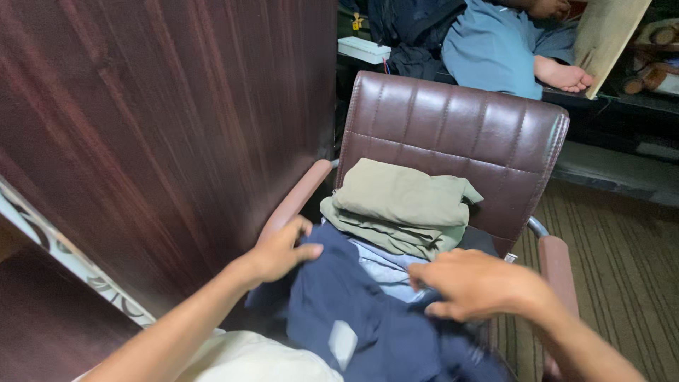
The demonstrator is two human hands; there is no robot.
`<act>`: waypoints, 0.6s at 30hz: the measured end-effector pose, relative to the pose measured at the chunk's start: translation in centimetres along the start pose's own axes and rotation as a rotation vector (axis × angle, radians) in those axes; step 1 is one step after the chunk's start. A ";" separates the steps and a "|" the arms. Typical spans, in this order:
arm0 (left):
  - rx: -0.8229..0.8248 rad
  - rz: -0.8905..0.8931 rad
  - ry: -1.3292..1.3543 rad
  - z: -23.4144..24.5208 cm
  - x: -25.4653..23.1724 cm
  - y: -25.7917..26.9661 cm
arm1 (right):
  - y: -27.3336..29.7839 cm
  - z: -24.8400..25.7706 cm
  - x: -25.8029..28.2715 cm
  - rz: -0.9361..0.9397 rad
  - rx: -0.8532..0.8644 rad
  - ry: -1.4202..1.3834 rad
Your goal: The person picks up a dark pair of pants from a shelf, folds them by hand, and places them onto a stack of clothes on a chair; then they take a light-colored shirt, spread it out, and roll it up before placing it on the same stack.
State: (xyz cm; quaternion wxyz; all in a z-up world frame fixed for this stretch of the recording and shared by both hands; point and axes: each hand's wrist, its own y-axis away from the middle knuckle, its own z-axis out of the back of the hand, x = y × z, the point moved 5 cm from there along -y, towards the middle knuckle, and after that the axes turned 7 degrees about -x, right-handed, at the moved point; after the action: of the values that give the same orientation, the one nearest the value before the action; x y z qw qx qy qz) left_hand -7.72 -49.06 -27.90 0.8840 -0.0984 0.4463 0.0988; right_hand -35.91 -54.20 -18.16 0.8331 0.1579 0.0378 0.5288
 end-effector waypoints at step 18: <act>0.523 0.035 -0.941 -5.1 6.2 6.8 | -11.8 -19.5 6.0 0.272 -0.394 0.176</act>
State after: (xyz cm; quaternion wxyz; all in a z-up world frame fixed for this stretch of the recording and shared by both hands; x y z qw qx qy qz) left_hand -9.83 -43.29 -36.47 0.9817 0.1872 0.0134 0.0324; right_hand -27.54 -49.09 -39.56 0.7623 -0.0506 -0.0150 0.6450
